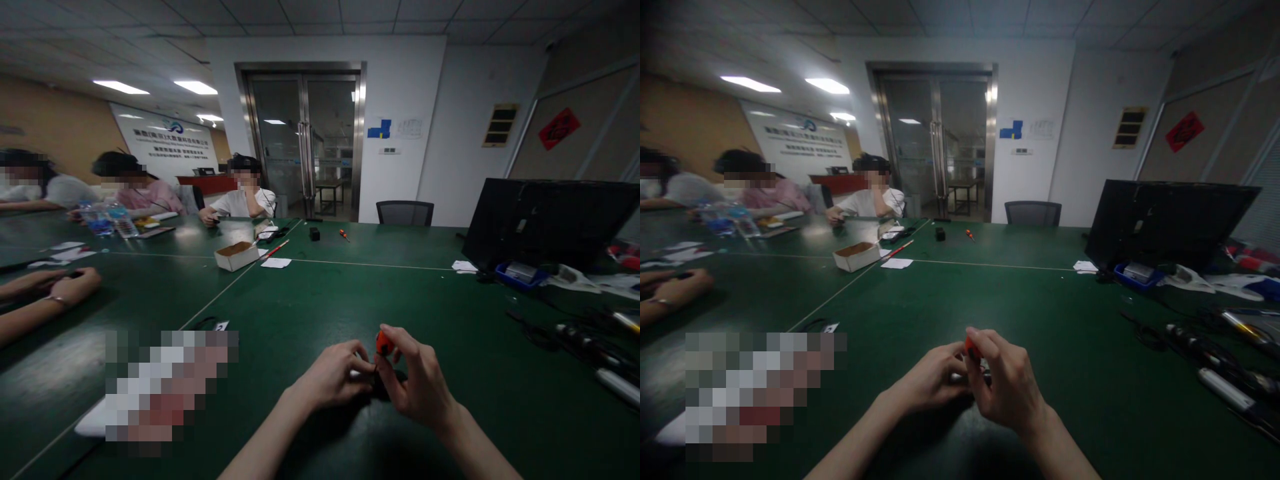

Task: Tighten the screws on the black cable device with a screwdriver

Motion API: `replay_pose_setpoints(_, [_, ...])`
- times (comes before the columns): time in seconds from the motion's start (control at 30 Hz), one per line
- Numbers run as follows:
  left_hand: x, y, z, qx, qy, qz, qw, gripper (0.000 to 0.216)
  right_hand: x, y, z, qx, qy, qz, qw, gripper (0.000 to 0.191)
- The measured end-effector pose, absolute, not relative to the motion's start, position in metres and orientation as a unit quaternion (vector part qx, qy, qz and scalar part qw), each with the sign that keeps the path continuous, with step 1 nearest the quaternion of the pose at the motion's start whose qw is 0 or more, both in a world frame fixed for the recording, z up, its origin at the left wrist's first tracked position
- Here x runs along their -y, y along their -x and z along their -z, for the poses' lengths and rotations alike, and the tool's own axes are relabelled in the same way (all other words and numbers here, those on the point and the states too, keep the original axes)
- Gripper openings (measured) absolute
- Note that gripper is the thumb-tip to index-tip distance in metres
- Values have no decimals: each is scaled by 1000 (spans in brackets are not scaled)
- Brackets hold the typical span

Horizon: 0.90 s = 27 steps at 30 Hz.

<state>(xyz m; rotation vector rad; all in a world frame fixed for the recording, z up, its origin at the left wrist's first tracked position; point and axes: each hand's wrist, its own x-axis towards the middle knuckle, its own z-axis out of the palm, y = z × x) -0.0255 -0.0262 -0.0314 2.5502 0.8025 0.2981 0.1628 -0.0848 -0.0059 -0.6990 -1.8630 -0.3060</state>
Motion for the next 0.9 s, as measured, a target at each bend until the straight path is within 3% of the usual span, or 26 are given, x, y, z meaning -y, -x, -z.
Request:
replay_pose_setpoints(0.17, [25, 28, 30, -303, -923, -105, 213, 18, 84, -165, 6, 776, 311, 146, 530, 45])
replay_pose_setpoints(0.4, [26, 28, 31, -314, -913, -126, 228, 10, 83, -165, 3, 784, 310, 143, 519, 39])
replay_pose_setpoints(0.9, [28, 27, 27, -328, -906, -97, 250, 17, 79, -163, 10, 779, 317, 158, 517, 42])
